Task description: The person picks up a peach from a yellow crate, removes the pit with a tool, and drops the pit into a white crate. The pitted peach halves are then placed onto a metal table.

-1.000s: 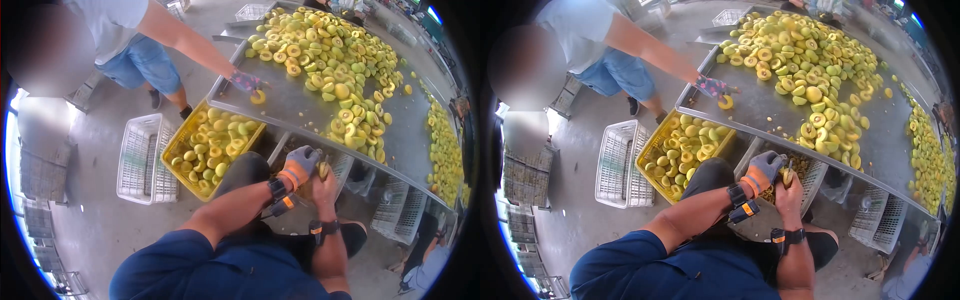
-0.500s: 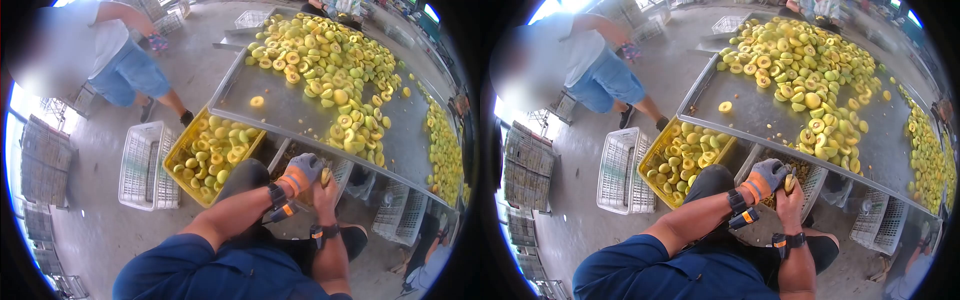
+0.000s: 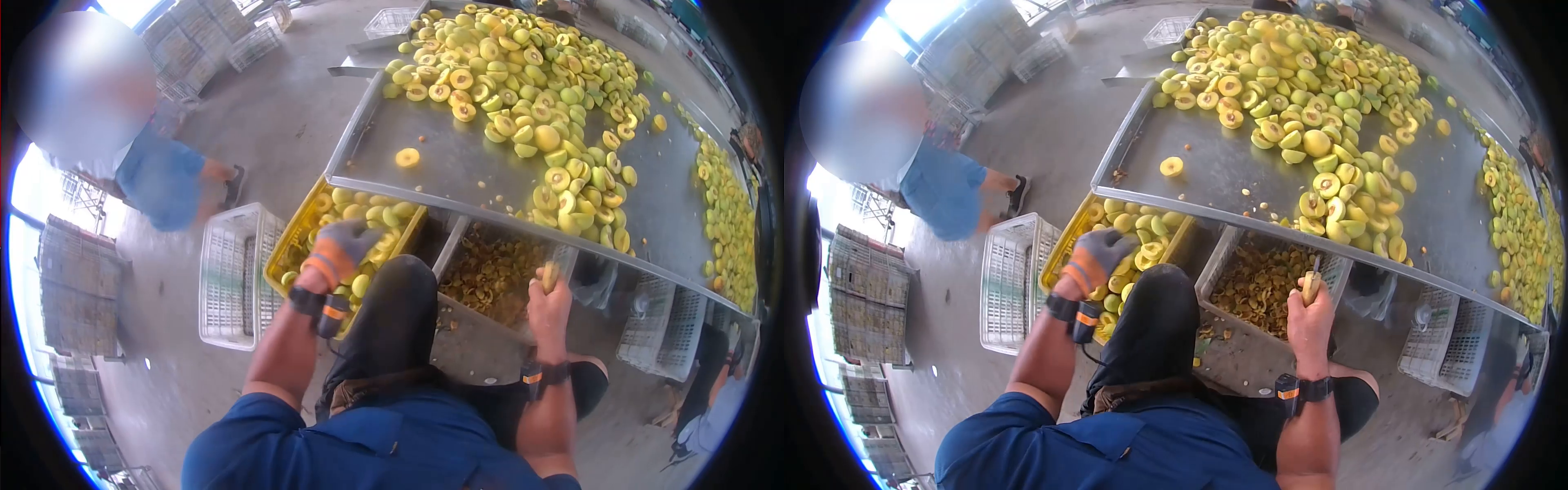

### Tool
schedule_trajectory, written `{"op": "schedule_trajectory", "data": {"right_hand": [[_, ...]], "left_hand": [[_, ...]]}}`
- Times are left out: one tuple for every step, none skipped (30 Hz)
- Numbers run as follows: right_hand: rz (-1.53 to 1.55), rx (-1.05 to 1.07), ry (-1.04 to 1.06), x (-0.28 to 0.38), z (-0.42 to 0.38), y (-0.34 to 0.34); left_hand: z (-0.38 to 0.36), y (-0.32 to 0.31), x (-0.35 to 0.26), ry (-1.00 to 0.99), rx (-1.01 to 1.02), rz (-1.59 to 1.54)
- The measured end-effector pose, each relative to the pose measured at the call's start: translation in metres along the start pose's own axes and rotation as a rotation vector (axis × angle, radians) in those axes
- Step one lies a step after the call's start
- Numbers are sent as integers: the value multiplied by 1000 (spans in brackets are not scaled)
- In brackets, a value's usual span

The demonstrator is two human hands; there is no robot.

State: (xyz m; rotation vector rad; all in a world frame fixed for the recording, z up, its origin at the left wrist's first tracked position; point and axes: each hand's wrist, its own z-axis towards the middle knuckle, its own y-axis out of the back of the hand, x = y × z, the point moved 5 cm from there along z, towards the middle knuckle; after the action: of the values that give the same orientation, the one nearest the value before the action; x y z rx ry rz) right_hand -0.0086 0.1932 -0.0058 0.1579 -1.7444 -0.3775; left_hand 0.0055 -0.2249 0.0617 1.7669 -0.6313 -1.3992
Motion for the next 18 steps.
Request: {"op": "schedule_trajectory", "data": {"right_hand": [[46,-15,-13,2,-1,2],[62,-14,-15,2,-1,2],[77,-14,-14,2,-1,2],[92,-10,-12,2,0,1],[82,3,-15,2,0,-3],[72,16,-16,2,-1,-7],[62,29,-16,3,-1,-12],[49,37,0,2,0,-17],[36,43,15,1,1,-22],[25,46,30,1,2,-26],[4,54,43,3,2,-28],[-23,58,68,9,0,-31],[-51,60,95,17,-1,-33],[-78,59,118,24,-3,-34],[-59,96,82,29,-3,-36],[-57,117,97,34,-4,-37],[-52,137,116,39,-5,-40],[-46,154,136,43,-5,-42]], "left_hand": [[5,-4,33,-222,75,344],[10,6,35,-200,-29,313],[16,15,35,-178,-134,279],[24,25,32,-152,-240,245],[39,27,25,-118,-259,126],[60,27,15,-83,-280,6],[86,20,7,-197,-291,43],[115,7,1,-213,-279,75],[144,-6,-4,-229,-268,106],[172,-19,-6,-147,-231,131],[199,-37,0,-131,-191,143],[224,-57,9,-115,-150,156],[235,-69,5,-102,-109,168],[243,-81,2,-134,-22,188],[244,-88,-2,-164,69,211],[238,-89,-8,-168,108,107],[232,-89,-15,-169,147,1],[225,-88,-22,-166,187,-103]]}}
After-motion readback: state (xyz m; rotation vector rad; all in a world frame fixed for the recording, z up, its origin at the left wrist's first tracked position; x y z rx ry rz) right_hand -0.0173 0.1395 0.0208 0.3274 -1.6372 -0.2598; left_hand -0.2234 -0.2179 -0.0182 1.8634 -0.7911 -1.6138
